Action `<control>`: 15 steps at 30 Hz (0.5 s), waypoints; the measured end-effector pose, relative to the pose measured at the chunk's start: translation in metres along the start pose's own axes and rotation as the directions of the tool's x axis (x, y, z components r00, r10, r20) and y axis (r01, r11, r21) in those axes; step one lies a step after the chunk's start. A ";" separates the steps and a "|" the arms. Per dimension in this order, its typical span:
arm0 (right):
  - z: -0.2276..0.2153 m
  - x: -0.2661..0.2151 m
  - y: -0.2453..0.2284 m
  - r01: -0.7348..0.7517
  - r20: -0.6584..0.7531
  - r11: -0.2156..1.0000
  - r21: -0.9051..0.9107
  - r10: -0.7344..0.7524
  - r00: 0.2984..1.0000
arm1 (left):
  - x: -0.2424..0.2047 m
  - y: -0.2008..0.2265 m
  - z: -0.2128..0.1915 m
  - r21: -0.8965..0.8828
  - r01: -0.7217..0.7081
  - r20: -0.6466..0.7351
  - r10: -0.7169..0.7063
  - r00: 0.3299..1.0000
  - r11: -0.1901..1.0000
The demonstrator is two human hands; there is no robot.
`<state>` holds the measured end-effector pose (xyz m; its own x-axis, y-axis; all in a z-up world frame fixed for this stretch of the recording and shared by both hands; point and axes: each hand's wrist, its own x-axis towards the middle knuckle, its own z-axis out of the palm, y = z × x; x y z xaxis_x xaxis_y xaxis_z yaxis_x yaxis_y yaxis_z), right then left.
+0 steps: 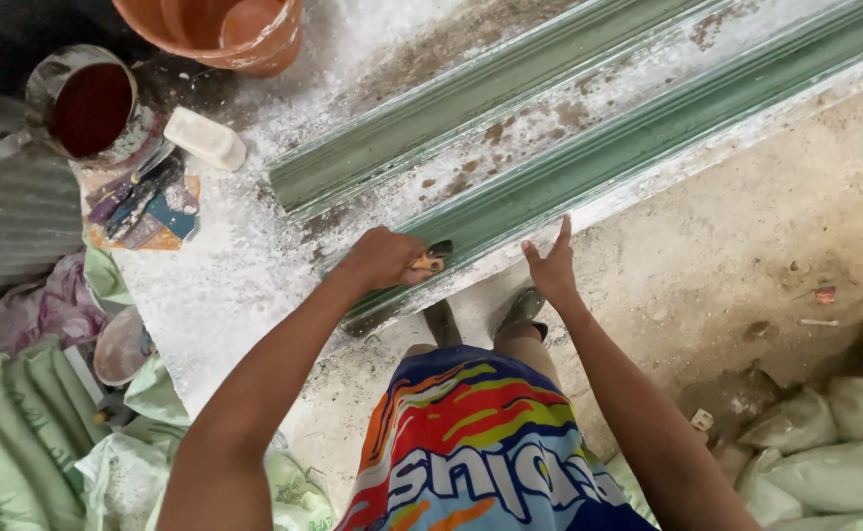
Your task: Applying a liquid coating to architectural moldings and a container using a brush and a small scraping tool.
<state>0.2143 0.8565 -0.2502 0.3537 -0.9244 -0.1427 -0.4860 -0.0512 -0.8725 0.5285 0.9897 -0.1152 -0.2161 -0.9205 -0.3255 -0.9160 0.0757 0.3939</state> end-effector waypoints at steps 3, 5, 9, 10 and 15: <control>-0.001 0.000 0.000 -0.123 0.003 0.992 -0.029 0.124 0.992 | 0.043 0.013 0.001 -0.070 -0.115 -0.115 0.107 0.988 0.991; 0.000 0.000 0.011 -0.022 -0.017 1.000 0.015 0.023 1.000 | 0.073 0.022 0.000 -0.082 -0.116 -0.107 0.107 0.988 0.990; -0.012 -0.008 -0.004 -0.086 0.057 0.994 0.071 0.082 0.995 | 0.135 0.041 0.000 -0.078 -0.130 -0.100 0.122 0.987 0.988; -0.014 -0.010 0.002 -0.095 0.037 0.993 0.074 0.092 0.995 | 0.148 0.045 -0.002 -0.073 -0.149 -0.092 0.142 0.986 0.986; -0.032 -0.012 0.045 -0.024 -0.004 0.969 0.244 0.025 1.000 | 0.220 0.080 -0.019 -0.118 -0.168 -0.082 0.159 0.984 0.979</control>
<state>0.1623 0.8527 -0.2729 0.3378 -0.9270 -0.1628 -0.2844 0.0643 -0.9565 0.4144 0.7862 -0.1391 -0.3308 -0.9250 -0.1871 -0.8202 0.1838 0.5418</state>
